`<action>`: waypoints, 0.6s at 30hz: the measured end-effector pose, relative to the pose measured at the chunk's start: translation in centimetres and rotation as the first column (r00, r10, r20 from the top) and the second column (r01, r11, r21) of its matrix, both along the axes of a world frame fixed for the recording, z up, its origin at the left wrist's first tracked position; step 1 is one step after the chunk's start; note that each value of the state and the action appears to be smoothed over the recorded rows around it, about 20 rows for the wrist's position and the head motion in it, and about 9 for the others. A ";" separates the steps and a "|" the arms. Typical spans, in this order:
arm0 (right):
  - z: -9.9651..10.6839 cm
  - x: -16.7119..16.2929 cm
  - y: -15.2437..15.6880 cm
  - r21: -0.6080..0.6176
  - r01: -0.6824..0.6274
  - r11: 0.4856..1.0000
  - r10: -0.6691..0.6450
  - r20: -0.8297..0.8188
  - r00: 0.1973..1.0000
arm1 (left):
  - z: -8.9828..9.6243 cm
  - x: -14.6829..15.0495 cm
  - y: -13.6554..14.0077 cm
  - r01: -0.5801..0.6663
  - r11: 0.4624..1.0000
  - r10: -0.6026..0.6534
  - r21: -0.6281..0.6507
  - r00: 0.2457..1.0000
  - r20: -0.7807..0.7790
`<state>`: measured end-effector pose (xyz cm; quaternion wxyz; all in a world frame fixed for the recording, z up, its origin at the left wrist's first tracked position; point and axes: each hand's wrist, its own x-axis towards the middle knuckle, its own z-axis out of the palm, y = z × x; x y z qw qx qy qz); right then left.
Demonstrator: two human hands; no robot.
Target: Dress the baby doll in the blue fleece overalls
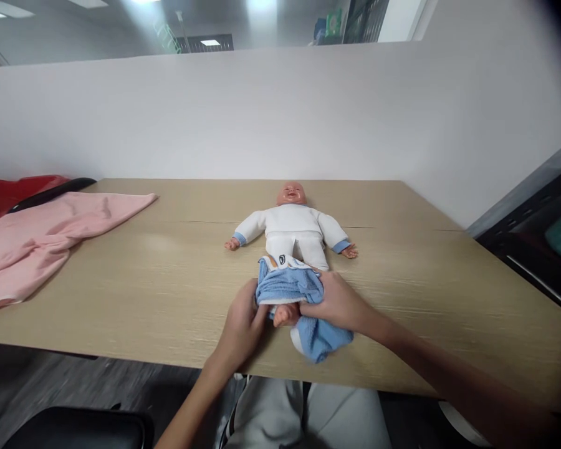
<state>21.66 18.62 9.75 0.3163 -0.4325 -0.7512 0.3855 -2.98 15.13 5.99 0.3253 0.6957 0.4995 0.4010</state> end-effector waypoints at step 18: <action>-2.3 6.5 5.5 -0.269 -0.172 0.948 0.052 -0.401 0.915 | 6.1 -3.7 6.6 0.449 0.851 -0.435 -0.273 0.893 0.111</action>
